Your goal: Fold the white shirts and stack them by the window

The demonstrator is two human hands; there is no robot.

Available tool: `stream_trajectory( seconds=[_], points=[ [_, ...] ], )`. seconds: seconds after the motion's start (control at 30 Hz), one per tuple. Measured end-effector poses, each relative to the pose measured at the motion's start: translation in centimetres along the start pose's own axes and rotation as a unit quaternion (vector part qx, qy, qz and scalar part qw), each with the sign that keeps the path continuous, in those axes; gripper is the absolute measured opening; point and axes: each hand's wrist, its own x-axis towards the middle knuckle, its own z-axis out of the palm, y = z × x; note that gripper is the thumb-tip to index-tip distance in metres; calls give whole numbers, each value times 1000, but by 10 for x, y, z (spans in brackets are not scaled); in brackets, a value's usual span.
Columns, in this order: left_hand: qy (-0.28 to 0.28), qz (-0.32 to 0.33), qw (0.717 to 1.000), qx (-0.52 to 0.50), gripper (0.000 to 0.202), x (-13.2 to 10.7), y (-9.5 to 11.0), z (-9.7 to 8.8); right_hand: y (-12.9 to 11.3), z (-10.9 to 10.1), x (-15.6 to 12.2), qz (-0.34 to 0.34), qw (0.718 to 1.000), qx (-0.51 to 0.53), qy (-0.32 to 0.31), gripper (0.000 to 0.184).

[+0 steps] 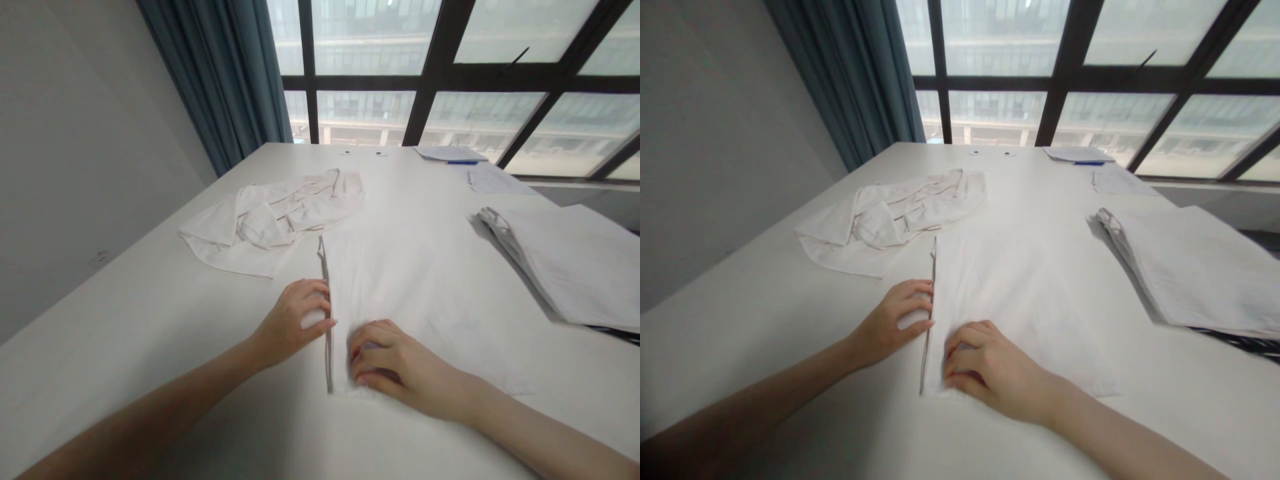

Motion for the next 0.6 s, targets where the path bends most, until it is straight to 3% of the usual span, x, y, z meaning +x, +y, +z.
stream_trajectory(
  seconds=[0.1,0.2,0.3,0.37,0.47,0.6],
  points=[
    [-13,2,1000,-9,14,0,4,1,-4,-19,0,16,1000,15,-14,22],
    [-9,-15,999,-29,12,-2,8,5,12,-51,-9,77,991,-94,56,24],
    [-5,-36,998,-55,14,-3,10,7,51,-84,-27,210,932,-219,196,25],
    [-5,-49,996,-73,13,-2,11,7,81,-101,-40,312,888,-237,242,26],
    [4,-92,991,-96,8,-2,11,7,108,-115,-51,427,866,-109,236,30],
    [17,-140,982,-124,17,-2,9,6,107,-120,-54,427,868,108,231,34]
  ],
)
